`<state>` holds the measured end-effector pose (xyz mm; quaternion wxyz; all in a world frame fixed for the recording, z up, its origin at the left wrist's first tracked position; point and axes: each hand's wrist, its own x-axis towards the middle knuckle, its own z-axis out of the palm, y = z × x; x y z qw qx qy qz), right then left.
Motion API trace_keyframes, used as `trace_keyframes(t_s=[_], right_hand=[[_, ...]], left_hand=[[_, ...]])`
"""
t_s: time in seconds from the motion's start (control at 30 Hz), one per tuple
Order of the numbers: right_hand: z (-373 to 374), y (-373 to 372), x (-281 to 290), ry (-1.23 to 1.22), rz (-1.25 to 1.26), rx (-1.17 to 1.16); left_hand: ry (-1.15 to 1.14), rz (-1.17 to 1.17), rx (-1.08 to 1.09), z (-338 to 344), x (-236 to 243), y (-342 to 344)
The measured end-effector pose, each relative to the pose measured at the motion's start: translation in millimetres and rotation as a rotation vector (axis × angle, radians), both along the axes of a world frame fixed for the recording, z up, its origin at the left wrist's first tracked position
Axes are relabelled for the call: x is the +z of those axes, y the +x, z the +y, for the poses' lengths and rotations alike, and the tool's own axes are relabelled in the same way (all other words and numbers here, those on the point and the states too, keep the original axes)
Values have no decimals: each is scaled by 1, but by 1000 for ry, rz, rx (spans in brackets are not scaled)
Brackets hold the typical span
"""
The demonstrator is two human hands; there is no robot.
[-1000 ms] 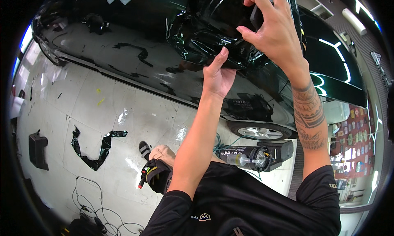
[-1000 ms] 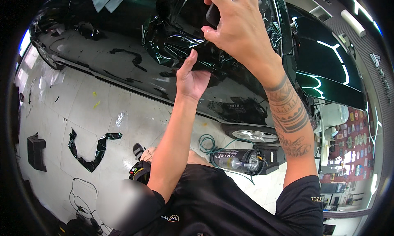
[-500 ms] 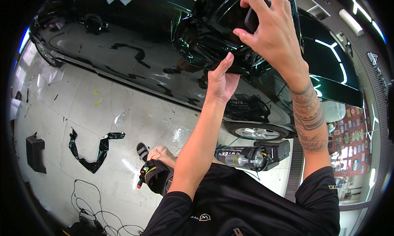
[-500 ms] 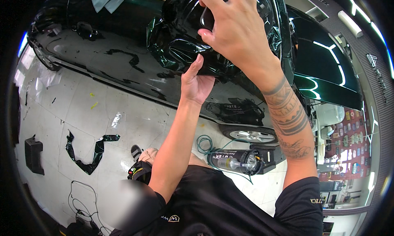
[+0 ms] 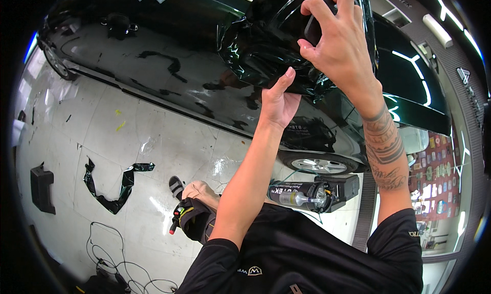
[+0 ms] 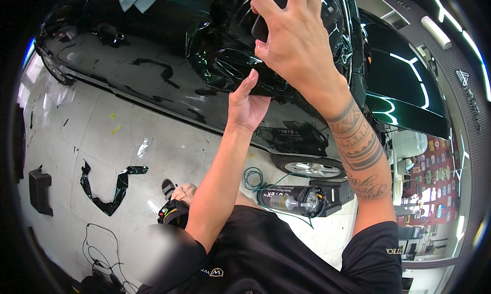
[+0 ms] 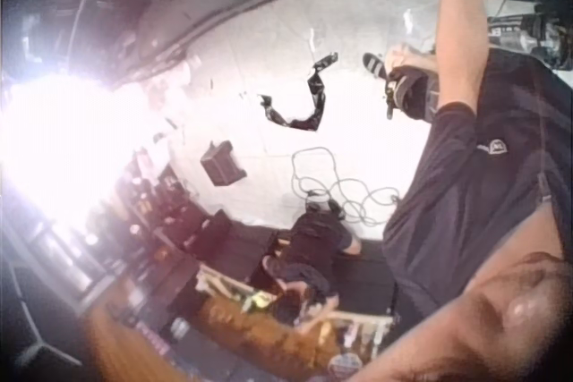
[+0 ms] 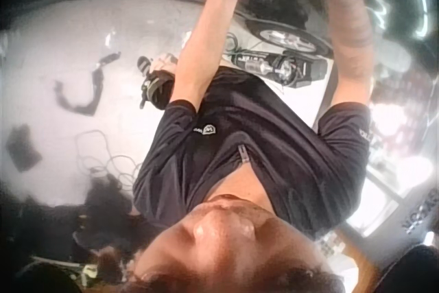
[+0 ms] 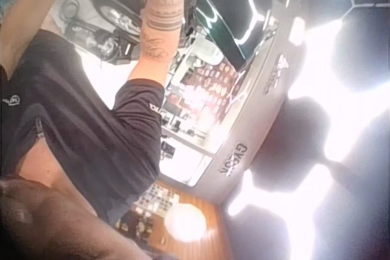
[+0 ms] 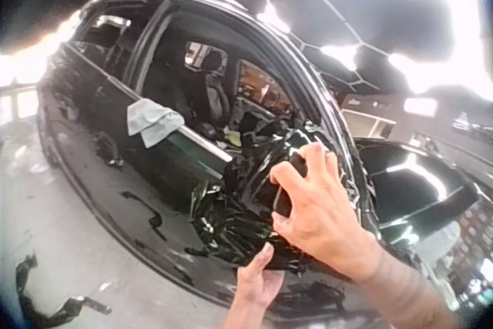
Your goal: The person applies a green vinyl wrap to a car's side mirror. They smooth the material, use a squeegee to remove air bubbles, trim excess wrap with a knife, and wipe the surface with a cloth.
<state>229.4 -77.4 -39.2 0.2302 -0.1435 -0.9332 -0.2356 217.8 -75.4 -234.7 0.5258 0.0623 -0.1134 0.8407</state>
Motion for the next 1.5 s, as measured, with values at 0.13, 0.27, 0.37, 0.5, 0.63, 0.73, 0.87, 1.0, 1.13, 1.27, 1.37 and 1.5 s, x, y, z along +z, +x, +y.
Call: trace_keyframes(t_s=[0.13, 0.27, 0.37, 0.5, 0.63, 0.73, 0.87, 1.0, 1.13, 1.27, 1.37, 1.5], right_hand=[[3, -1, -6, 85, 27, 14], [2, -6, -6, 27, 66, 8], [2, -17, -8, 156, 84, 10], [0, -23, -9, 121, 52, -23], [19, 10, -13, 114, 82, 32], [33, 35, -12, 78, 48, 111], [49, 48, -13, 98, 49, 244], [64, 60, -13, 88, 43, 320], [83, 81, -15, 34, 33, 336], [101, 98, -13, 62, 9, 413], [105, 106, -5, -16, -29, 402], [113, 121, -4, 7, -16, 387]], left_hand=[[-5, -10, 1, 0, 0, 2], [-5, -14, -10, 0, 5, 4], [1, -39, 0, 3, 2, 6], [-18, -31, -20, -2, -1, 1], [-34, 20, 7, -9, 8, 1], [-46, 42, 6, -10, 9, -1], [-37, 34, 35, -7, 8, 2], [40, -10, 81, -9, 6, 8], [55, 28, 141, -5, -2, 18], [61, 108, 153, -2, 0, 32], [32, 111, 190, 1, -1, 38], [3, 144, 279, 7, 5, 54]])
